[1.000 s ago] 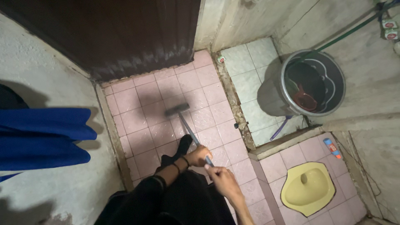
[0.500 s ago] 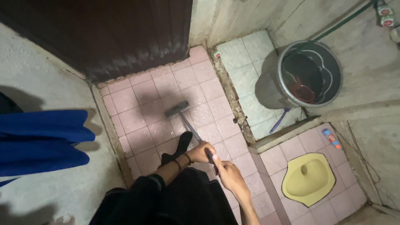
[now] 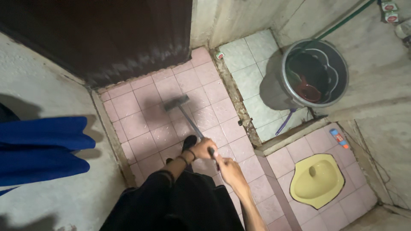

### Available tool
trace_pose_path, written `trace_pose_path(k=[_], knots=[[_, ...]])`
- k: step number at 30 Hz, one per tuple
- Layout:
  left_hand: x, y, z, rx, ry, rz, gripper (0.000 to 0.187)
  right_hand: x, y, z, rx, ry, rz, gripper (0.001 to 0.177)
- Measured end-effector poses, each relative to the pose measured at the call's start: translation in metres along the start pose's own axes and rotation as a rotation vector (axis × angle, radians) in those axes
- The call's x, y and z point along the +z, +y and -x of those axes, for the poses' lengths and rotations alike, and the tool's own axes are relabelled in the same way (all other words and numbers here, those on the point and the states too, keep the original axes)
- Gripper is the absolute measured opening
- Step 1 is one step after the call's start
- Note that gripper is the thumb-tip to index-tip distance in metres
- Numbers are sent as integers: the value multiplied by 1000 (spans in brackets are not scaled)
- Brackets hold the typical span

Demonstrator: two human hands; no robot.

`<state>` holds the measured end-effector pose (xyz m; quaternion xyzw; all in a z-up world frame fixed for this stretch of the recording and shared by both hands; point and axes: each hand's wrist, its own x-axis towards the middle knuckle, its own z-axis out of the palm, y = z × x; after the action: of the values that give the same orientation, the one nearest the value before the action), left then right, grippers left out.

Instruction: The person scrapes and pushes water across the tiled bathroom floor using a floor squeegee.

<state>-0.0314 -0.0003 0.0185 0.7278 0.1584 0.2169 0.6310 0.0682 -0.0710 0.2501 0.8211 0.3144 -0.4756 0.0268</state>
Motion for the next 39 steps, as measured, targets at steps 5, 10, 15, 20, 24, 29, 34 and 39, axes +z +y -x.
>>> trace_pose_path(k=[5, 10, 15, 20, 24, 29, 34, 39], knots=[[56, 27, 8, -42, -87, -30, 31, -12, 15, 43, 56, -27, 63, 84], [51, 23, 6, 10, -73, -73, 26, -7, 15, 39, 104, 17, -37, 82], [30, 11, -17, 9, -22, 121, 20, -20, 1, 16, 49, 98, -48, 78], [15, -9, -24, 140, -17, -239, 29, -9, -2, 2, 30, 43, -50, 78], [22, -5, -8, 139, -82, -84, 28, 4, 16, 12, 110, -44, -21, 76], [53, 12, 12, 157, -25, -60, 28, 9, 33, 32, 75, -113, 44, 72], [38, -8, -5, 105, -47, -104, 34, 9, 15, 17, -7, 52, -38, 72], [12, -27, -20, 94, -21, -242, 21, 7, -5, -9, 12, 56, -63, 69]])
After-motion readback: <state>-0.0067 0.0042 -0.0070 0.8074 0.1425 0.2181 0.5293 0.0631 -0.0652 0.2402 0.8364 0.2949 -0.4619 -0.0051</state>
